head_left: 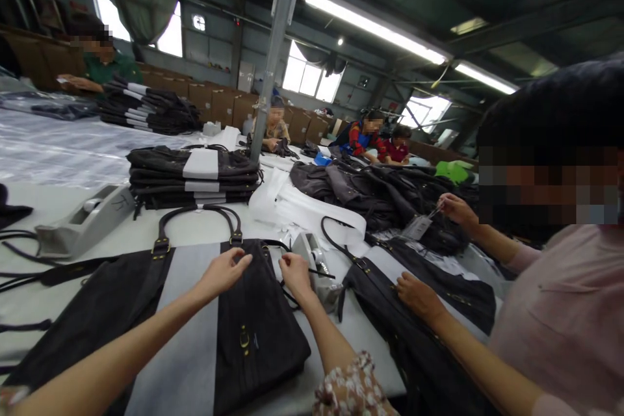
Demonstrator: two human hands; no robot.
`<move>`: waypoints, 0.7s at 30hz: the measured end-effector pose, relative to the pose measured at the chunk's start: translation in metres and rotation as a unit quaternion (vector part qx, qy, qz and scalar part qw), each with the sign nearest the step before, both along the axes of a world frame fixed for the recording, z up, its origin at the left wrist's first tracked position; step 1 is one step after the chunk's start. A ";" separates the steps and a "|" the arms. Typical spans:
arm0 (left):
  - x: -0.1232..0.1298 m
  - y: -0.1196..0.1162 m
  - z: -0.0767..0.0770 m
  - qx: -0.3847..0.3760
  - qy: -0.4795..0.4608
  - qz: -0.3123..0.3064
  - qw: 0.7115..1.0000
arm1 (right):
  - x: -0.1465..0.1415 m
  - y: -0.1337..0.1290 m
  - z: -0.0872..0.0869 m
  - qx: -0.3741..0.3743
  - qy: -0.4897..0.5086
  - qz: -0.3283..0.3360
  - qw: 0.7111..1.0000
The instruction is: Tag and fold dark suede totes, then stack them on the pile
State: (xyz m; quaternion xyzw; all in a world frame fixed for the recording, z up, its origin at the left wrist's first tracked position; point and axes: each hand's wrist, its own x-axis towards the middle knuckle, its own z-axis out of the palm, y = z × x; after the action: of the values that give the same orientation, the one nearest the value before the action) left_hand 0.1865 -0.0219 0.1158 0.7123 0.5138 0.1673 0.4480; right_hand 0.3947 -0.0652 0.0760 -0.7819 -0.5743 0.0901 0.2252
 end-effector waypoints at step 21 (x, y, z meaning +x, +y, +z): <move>0.077 0.021 -0.077 0.106 -0.044 0.077 0.990 | -0.008 0.030 -0.010 -0.081 -0.108 0.121 0.983</move>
State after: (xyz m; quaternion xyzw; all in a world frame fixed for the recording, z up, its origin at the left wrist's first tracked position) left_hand 0.2637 -0.0008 0.0390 0.7056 0.5265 0.2863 0.3781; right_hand 0.3870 -0.0356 0.0657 -0.7272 -0.6765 0.0780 0.0857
